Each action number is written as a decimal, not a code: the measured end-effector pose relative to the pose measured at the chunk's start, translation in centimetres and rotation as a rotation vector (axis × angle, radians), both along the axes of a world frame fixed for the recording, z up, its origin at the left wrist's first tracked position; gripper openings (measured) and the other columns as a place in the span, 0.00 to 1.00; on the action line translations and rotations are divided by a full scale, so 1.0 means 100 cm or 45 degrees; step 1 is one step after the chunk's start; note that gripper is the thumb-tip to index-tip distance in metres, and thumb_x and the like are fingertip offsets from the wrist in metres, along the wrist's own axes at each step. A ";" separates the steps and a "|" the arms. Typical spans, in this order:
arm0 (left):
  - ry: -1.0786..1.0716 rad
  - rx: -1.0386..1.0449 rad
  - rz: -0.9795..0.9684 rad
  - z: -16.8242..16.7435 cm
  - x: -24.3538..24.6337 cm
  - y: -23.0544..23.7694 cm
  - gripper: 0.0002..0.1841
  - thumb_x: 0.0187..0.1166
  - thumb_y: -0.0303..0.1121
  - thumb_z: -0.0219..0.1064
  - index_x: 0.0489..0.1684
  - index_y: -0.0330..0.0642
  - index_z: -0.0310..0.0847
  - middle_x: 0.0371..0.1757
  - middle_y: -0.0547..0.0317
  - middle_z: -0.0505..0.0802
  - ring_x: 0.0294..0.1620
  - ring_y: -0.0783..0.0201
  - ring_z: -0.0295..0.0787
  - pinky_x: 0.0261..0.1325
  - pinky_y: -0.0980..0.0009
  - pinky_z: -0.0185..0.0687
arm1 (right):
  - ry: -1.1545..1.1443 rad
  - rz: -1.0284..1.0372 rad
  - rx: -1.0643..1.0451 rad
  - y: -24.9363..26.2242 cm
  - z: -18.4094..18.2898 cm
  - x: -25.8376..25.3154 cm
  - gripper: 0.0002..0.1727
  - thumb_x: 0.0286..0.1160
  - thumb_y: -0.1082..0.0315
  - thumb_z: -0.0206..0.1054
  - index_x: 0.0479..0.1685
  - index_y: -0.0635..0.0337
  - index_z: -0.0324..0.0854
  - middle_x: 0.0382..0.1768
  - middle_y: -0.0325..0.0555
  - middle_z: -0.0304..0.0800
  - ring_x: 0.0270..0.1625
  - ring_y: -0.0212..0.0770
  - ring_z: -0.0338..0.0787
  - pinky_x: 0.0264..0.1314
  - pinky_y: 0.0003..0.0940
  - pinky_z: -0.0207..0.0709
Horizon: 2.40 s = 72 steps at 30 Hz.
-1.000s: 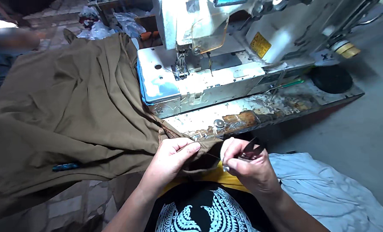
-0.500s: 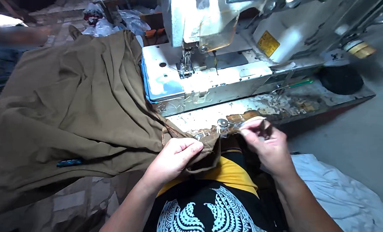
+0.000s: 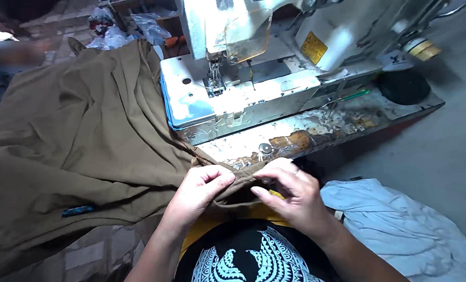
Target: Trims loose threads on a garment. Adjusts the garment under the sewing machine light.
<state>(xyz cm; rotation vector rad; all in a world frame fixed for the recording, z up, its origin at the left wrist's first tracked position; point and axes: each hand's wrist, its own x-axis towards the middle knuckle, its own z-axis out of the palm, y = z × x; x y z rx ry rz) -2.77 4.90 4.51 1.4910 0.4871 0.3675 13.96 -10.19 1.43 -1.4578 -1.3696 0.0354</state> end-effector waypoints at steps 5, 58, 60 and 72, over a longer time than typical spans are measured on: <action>-0.018 -0.001 -0.031 -0.001 0.000 -0.001 0.11 0.81 0.31 0.66 0.26 0.48 0.90 0.23 0.74 0.88 0.25 0.83 0.81 0.32 0.85 0.77 | 0.220 0.106 0.014 0.007 -0.004 -0.009 0.04 0.67 0.74 0.68 0.32 0.64 0.86 0.31 0.40 0.86 0.33 0.18 0.80 0.35 0.08 0.71; -0.080 0.128 -0.109 0.003 0.003 -0.012 0.10 0.84 0.31 0.62 0.35 0.43 0.89 0.31 0.72 0.91 0.35 0.81 0.86 0.42 0.83 0.82 | 1.114 0.555 -0.510 -0.011 0.011 -0.017 0.25 0.95 0.49 0.46 0.41 0.52 0.85 0.22 0.20 0.78 0.19 0.11 0.68 0.20 0.08 0.60; -0.096 0.151 -0.121 0.003 0.002 -0.012 0.09 0.84 0.31 0.63 0.36 0.42 0.90 0.33 0.70 0.91 0.36 0.80 0.86 0.43 0.83 0.82 | 1.383 0.638 -0.500 -0.009 0.011 -0.015 0.23 0.93 0.50 0.52 0.42 0.54 0.89 0.22 0.22 0.81 0.18 0.12 0.70 0.19 0.08 0.62; -0.055 -0.043 0.119 -0.003 0.004 -0.015 0.03 0.74 0.29 0.72 0.35 0.45 0.92 0.27 0.69 0.92 0.29 0.80 0.87 0.36 0.83 0.83 | 0.667 0.311 -0.281 -0.018 0.000 -0.015 0.20 0.93 0.58 0.47 0.62 0.61 0.80 0.35 0.28 0.81 0.27 0.14 0.72 0.25 0.10 0.66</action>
